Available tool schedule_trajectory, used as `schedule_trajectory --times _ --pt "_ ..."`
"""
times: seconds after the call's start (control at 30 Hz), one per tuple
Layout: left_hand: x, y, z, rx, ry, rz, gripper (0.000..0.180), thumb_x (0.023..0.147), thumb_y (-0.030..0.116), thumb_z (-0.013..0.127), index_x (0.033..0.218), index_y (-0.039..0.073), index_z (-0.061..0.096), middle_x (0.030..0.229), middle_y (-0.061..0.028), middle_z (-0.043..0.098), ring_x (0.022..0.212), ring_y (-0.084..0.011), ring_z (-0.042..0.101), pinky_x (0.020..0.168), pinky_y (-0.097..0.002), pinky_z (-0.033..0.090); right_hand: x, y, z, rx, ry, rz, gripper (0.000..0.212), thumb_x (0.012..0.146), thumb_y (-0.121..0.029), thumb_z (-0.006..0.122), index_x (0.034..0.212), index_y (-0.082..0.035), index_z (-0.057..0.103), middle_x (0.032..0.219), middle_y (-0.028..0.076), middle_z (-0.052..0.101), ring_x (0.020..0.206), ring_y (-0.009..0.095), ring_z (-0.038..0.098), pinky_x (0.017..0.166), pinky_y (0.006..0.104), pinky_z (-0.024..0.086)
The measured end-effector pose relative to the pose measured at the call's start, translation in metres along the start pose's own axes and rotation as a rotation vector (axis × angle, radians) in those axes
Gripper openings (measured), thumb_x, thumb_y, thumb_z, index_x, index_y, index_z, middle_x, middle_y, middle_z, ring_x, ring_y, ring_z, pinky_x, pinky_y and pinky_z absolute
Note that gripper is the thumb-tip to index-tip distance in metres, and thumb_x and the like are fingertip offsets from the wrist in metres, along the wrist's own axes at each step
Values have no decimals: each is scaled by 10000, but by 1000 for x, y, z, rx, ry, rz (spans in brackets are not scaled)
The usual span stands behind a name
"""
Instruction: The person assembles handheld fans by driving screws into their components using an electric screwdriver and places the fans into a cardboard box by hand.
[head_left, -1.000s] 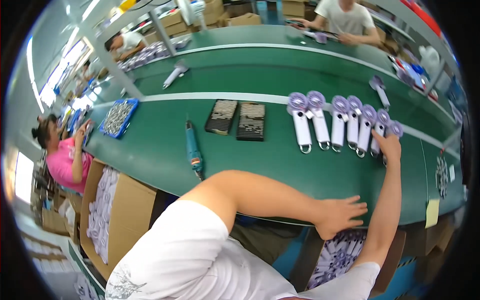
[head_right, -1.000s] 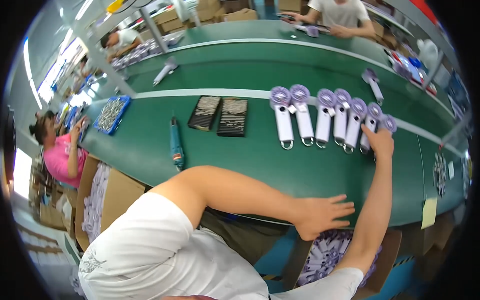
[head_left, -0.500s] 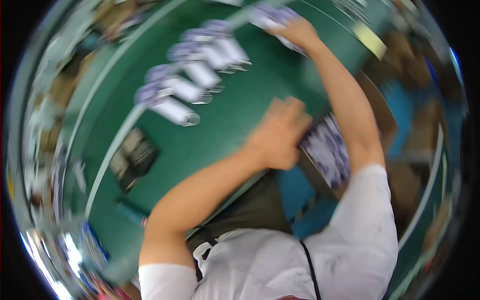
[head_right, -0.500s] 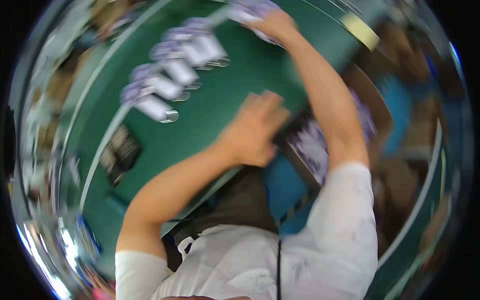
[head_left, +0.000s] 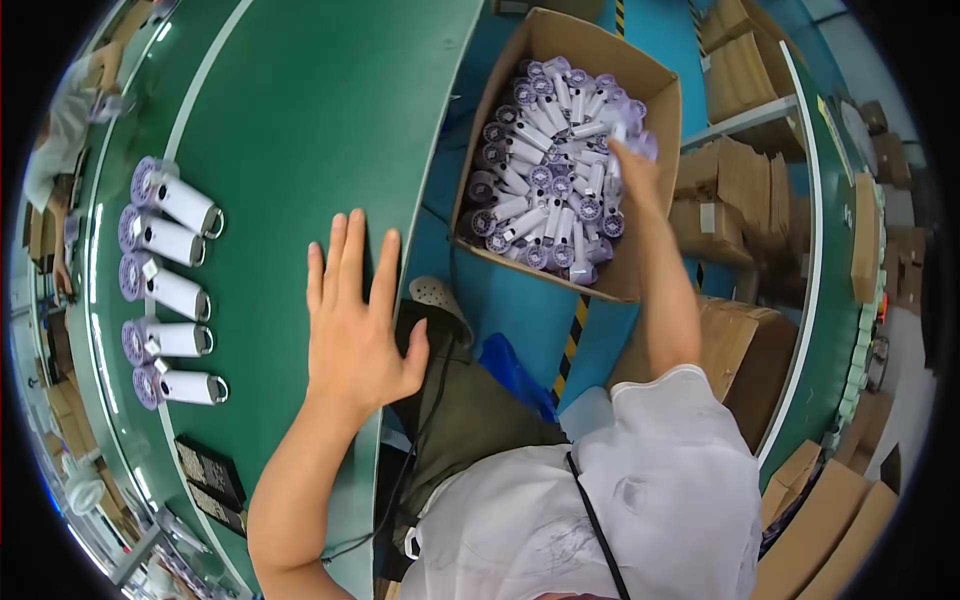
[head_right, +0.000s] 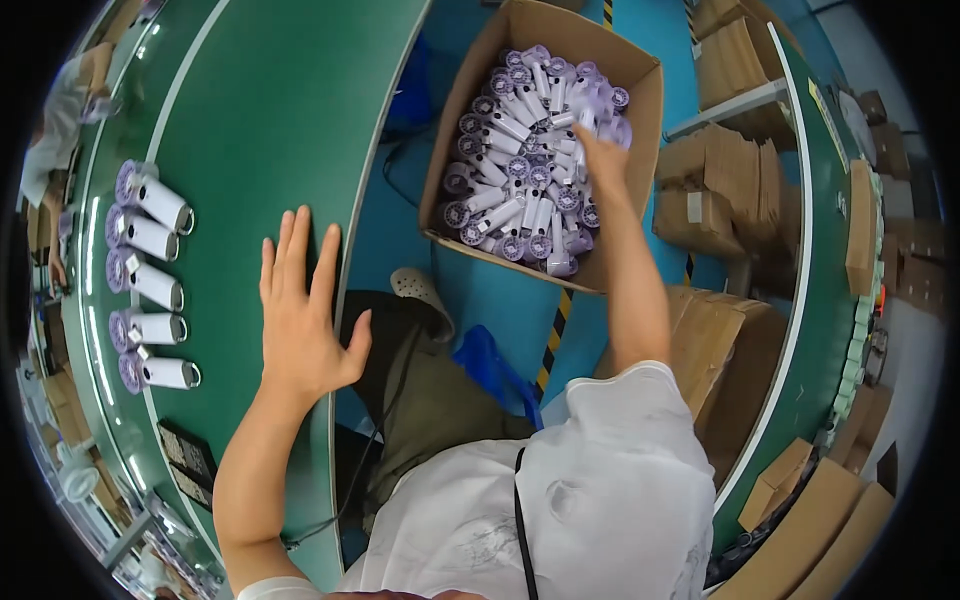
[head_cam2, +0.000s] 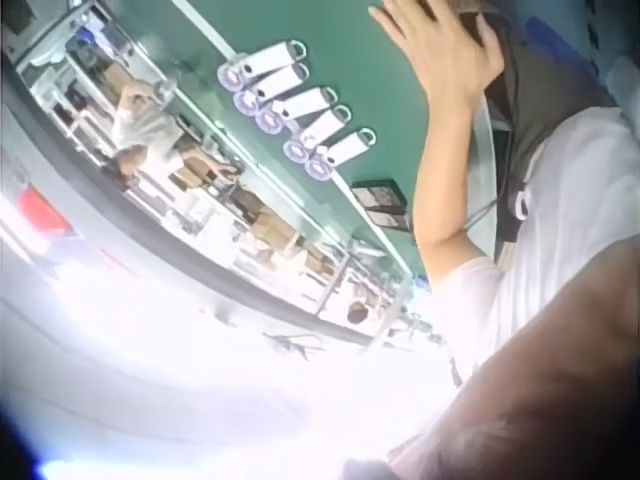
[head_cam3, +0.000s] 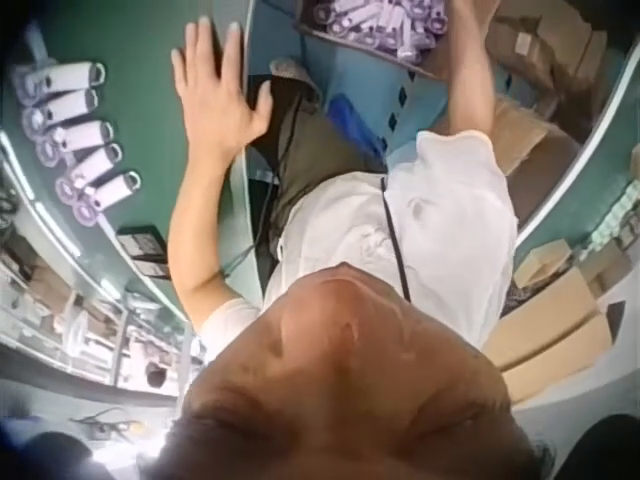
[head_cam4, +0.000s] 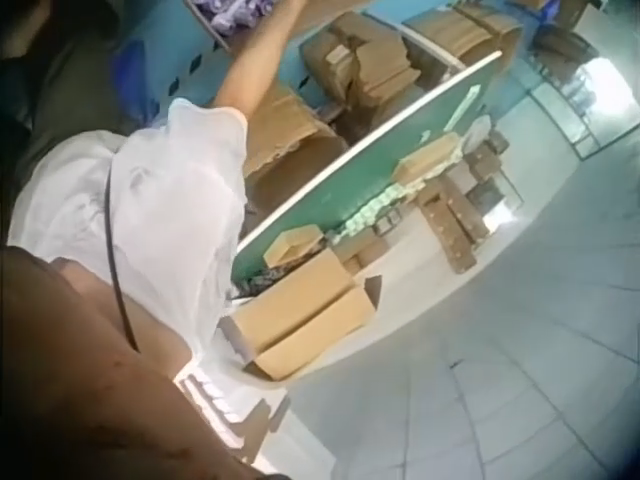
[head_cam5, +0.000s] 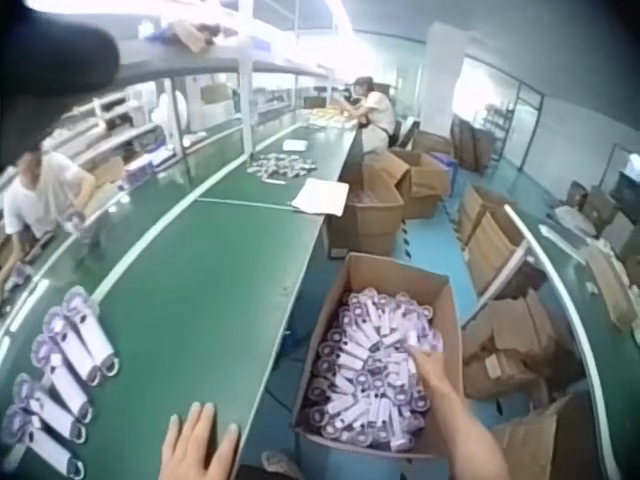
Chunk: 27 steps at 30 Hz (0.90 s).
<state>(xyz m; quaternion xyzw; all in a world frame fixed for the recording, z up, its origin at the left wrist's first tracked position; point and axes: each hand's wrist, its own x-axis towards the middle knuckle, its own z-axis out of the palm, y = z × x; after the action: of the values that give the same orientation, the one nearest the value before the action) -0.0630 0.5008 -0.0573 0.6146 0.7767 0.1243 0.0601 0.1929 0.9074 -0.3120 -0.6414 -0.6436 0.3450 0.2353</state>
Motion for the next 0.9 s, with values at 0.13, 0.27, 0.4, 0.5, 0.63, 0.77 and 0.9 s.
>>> schedule_trajectory --times 0.13,0.27,0.4,0.5,0.63,0.77,0.9 --pt "14 2 8 -68 5 46 881 734 200 714 1536 11 401 1605 -314 288 1508 -500 251 1210 -632 186 57 141 43 218 262 596 950 649 -523 903 1259 147 617 1379 288 592 1159 369 643 1018 442 491" --pt "8 -4 3 18 -35 -9 890 728 208 704 1539 9 399 1596 -323 301 1499 -514 264 1204 -639 195 11 73 98 71 336 870 919 667 -575 863 1213 133 649 1328 275 632 1105 389 674 997 472 518" --pt "10 -2 1 23 -55 -25 887 722 215 696 1532 -5 409 1589 -348 297 1500 -522 264 1203 -643 189 29 85 108 -58 335 982 881 753 -693 703 1153 92 711 1226 266 698 1112 394 685 1019 468 500" --pt "10 -2 2 29 -84 -44 886 738 237 691 1545 16 396 1587 -355 292 1497 -524 266 1191 -659 195 41 89 117 -96 376 1026 899 767 -713 670 1146 102 713 1238 267 694 1123 390 683 1015 477 501" --pt "11 -2 6 26 -76 -37 870 745 239 684 1538 10 413 1572 -366 313 1483 -541 286 1192 -656 196 62 87 128 -178 528 1060 848 750 -754 673 1028 43 762 1081 288 716 1031 434 674 921 534 512" --pt "11 -3 7 29 -67 -43 837 758 244 678 1522 -2 438 1561 -371 334 1473 -548 304 1191 -651 206 51 98 123 -322 285 706 819 762 -741 664 1144 -23 759 1235 270 691 1131 432 652 987 516 497" --pt "13 -3 4 37 -76 -45 847 750 241 679 1524 -1 435 1562 -376 328 1473 -548 304 1188 -652 210 16 119 100 -398 45 159 827 764 -731 688 1229 -49 728 1290 342 611 1299 467 512 1096 510 417"
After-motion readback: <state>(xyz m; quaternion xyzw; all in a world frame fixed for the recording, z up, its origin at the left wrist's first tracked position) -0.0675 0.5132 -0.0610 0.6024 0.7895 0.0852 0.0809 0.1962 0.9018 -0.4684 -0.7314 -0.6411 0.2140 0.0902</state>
